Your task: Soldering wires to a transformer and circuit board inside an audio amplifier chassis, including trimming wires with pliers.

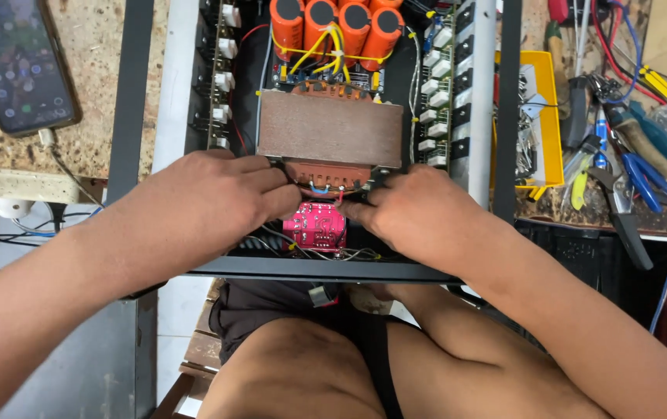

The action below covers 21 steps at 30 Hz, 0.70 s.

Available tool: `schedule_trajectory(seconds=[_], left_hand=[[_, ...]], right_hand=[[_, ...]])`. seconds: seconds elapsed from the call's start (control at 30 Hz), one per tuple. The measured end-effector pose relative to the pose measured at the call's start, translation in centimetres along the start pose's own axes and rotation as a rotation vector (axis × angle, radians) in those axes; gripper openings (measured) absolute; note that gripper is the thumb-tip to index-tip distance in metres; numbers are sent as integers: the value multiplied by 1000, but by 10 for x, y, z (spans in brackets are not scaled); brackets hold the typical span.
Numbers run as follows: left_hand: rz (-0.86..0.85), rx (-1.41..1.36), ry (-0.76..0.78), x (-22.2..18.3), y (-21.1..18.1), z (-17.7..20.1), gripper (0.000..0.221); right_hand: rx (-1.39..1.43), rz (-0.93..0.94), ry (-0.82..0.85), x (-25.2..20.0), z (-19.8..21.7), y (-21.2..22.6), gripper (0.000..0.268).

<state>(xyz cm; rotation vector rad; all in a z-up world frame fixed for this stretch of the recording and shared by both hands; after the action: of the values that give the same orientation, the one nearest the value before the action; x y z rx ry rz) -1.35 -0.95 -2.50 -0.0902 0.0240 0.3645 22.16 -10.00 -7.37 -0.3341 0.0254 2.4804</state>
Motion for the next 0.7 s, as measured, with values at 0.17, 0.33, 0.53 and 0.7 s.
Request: schedule_trajectory(seconds=[0.17, 0.33, 0.53, 0.7], left_hand=[[-40, 308, 64, -1, -6, -2, 22], [-96, 406, 76, -1, -4, -7, 22], [-226, 443, -132, -6, 0, 2, 15], [-176, 460, -257, -5, -1, 4, 13]], right_hand=[[14, 14, 42, -1, -2, -2, 51], [24, 22, 2, -1, -4, -2, 44], [-11, 10, -89, -2, -9, -3, 40], [9, 11, -169, 0, -4, -1, 34]])
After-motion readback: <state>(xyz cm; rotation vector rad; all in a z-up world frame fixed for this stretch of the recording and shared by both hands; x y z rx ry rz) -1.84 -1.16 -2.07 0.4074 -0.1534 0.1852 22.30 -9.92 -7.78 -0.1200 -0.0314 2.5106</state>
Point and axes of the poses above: each hand's wrist, its own x-axis towards the middle knuckle, its own z-axis out of the back of the hand, y = z × x, the point moved 2 cm from there along x, towards the middle knuckle, and after that the axes turned 14 degrees about z, right-handed, at the moved point
